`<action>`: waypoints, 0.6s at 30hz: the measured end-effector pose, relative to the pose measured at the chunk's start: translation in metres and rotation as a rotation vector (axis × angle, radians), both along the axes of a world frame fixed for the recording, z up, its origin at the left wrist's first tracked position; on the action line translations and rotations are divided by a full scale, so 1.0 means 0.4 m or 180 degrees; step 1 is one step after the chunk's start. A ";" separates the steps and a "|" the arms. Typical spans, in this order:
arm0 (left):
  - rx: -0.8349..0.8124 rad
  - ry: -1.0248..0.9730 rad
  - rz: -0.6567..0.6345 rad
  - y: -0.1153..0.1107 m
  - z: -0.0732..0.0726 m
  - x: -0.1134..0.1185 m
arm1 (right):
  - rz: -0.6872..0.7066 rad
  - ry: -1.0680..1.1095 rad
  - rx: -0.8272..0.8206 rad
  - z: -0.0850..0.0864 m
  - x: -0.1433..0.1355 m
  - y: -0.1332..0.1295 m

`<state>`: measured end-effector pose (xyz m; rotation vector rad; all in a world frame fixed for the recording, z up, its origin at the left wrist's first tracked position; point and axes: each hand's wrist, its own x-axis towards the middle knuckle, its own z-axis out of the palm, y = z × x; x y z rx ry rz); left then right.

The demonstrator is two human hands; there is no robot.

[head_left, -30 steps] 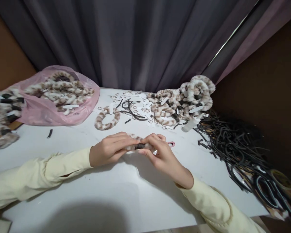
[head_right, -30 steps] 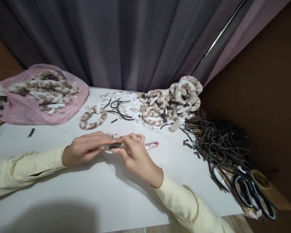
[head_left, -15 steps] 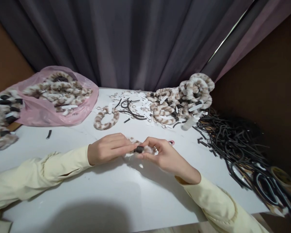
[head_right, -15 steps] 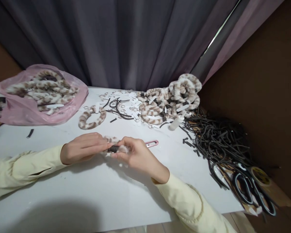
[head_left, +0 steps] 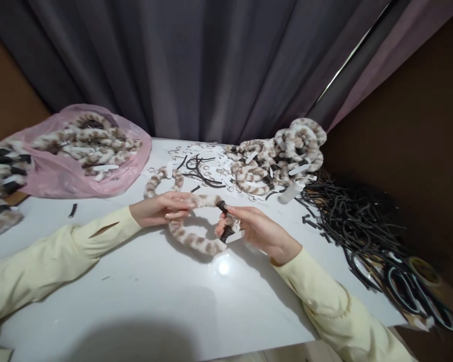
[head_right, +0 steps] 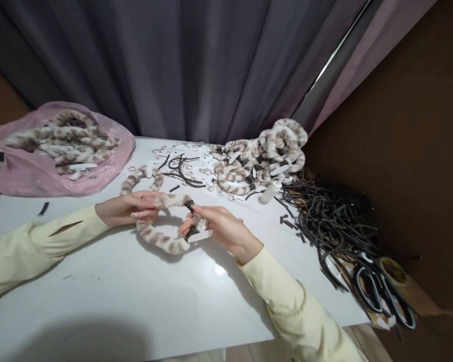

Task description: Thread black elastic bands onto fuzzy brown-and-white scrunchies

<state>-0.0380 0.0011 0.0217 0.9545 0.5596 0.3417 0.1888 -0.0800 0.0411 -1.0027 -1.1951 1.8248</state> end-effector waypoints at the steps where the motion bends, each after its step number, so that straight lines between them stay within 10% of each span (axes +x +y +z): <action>1: -0.0188 -0.0146 0.0140 0.014 -0.016 -0.006 | 0.0021 0.0062 -0.0112 -0.007 0.004 0.004; 11: -0.0910 -0.0370 0.0200 0.039 -0.058 -0.008 | -0.0106 0.0416 -0.0856 -0.030 0.010 0.009; 18: -0.0854 -0.0466 0.0486 0.045 -0.076 0.007 | -0.0418 -0.0301 -0.0143 0.015 0.034 0.014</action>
